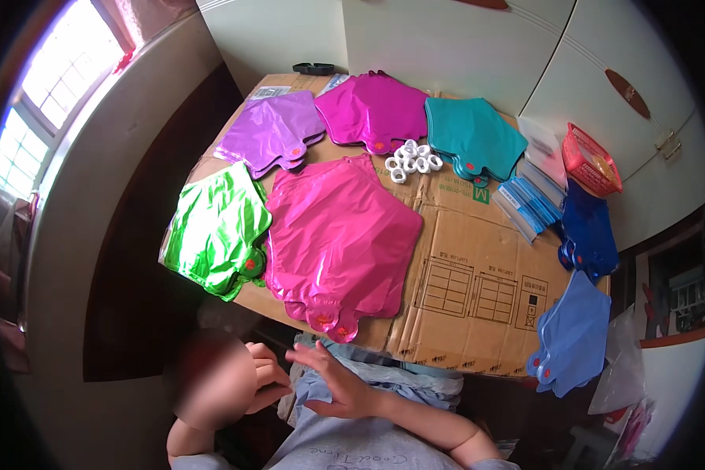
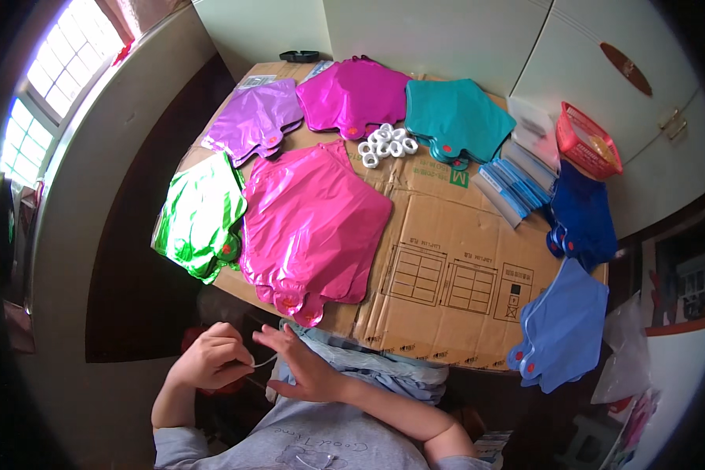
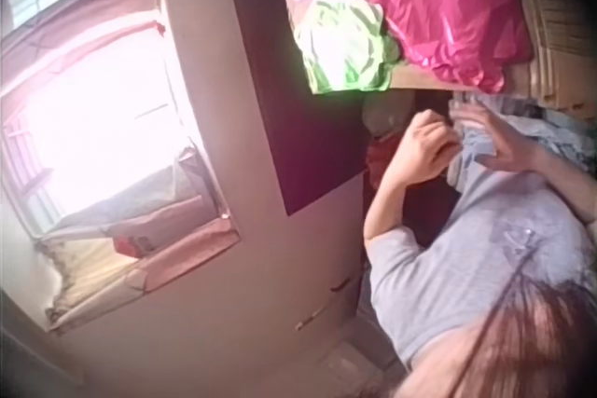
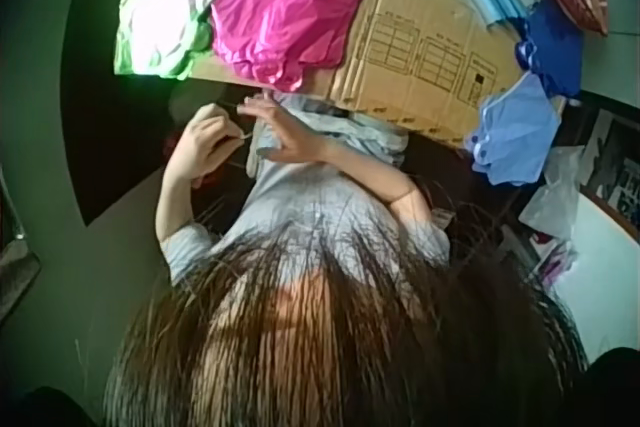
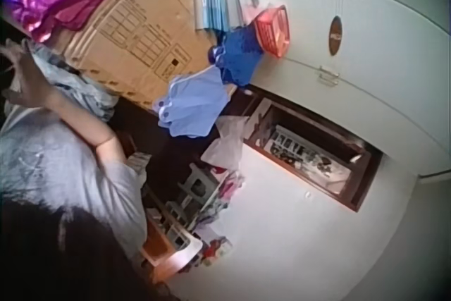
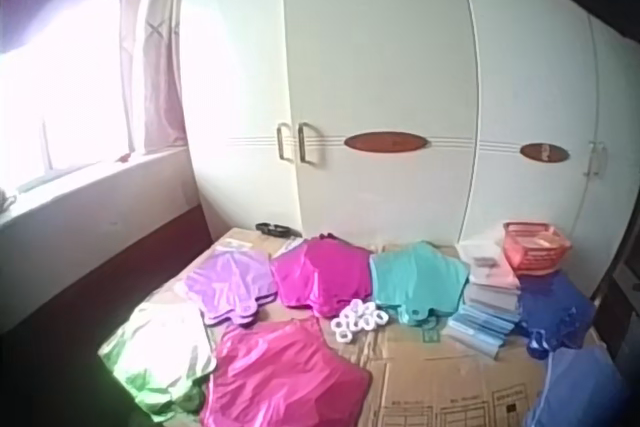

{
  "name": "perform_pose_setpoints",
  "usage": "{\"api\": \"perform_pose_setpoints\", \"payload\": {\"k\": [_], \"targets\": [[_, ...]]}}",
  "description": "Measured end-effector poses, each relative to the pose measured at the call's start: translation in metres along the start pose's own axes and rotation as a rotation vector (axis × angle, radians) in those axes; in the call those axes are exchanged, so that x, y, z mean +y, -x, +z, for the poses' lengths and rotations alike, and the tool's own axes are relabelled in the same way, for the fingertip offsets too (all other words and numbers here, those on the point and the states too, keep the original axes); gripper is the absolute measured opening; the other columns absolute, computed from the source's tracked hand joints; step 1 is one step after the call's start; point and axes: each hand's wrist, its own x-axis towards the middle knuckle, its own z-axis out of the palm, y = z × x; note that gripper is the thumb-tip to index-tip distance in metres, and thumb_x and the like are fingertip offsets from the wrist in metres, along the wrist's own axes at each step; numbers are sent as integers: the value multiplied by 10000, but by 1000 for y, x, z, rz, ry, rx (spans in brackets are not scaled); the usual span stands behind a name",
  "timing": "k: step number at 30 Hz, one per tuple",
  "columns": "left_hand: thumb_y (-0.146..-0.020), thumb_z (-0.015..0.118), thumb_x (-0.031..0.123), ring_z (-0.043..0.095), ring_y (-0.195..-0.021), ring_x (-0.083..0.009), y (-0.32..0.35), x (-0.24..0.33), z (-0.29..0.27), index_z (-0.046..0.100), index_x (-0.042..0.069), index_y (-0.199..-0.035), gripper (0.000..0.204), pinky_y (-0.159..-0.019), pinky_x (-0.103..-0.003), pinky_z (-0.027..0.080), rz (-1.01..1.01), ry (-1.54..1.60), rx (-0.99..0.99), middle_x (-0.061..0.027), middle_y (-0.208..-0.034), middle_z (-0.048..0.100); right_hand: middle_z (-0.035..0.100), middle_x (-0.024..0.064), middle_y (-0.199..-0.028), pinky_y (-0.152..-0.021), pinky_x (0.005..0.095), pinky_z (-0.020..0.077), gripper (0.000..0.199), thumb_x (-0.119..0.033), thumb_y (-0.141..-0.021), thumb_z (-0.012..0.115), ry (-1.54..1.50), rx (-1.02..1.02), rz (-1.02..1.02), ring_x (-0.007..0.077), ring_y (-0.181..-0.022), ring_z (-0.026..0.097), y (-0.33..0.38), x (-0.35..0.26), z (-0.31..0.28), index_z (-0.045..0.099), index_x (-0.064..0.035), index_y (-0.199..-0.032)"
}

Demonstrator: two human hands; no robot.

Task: Organizing and packaging colorful plastic sheets and white snowflake-like decorations by attaching strings and placing them in piles.

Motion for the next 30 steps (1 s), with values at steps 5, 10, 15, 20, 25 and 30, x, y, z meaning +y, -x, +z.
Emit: {"api": "perform_pose_setpoints", "payload": {"k": [5,10,15,20,25,30], "targets": [[-708,733,63,552,-713,-209,7,-18,30,649,39,-777,110,-620,-309,446,-246,279,123,-68,-723,586,608,111,-819,-716,370,480,101,-126,-869,578,-141,102,296,269,-804,627,23,-10,-11,576,-35,-910],[-844,608,11,549,-846,-162,19,-23,87,647,-58,-871,84,-728,-289,447,-255,1515,126,-101,-814,616,587,95,-700,-555,345,462,63,-72,-829,585,80,252,288,281,-615,601,24,-1,-7,576,-19,-862],[-799,627,-1,526,-746,-150,-2,-10,93,669,-8,-917,125,-669,-274,424,-192,295,293,-57,-747,621,582,103,-698,-552,361,469,72,-51,-785,608,204,281,127,279,-614,600,26,-17,-6,578,-46,-850],[-789,629,-5,510,-692,-137,4,-12,98,676,-37,-858,90,-597,-255,404,-184,1050,297,-37,-703,583,584,93,-707,-539,356,473,85,-36,-766,600,301,223,169,260,-626,610,24,-13,-13,571,-32,-845],[-733,663,-12,502,-684,-112,0,-12,94,717,101,-889,201,-614,-287,412,-114,160,232,-27,-704,575,562,73,-669,-505,353,445,74,-57,-757,607,321,288,113,254,-568,566,29,-26,-11,572,-46,-822],[-769,641,20,512,-697,-166,18,-13,114,695,-11,-820,82,-641,-305,417,-169,1251,463,-87,-747,675,554,72,-646,-518,350,438,75,-45,-733,617,284,265,66,244,-541,546,29,-14,0,588,-45,-802]]}}
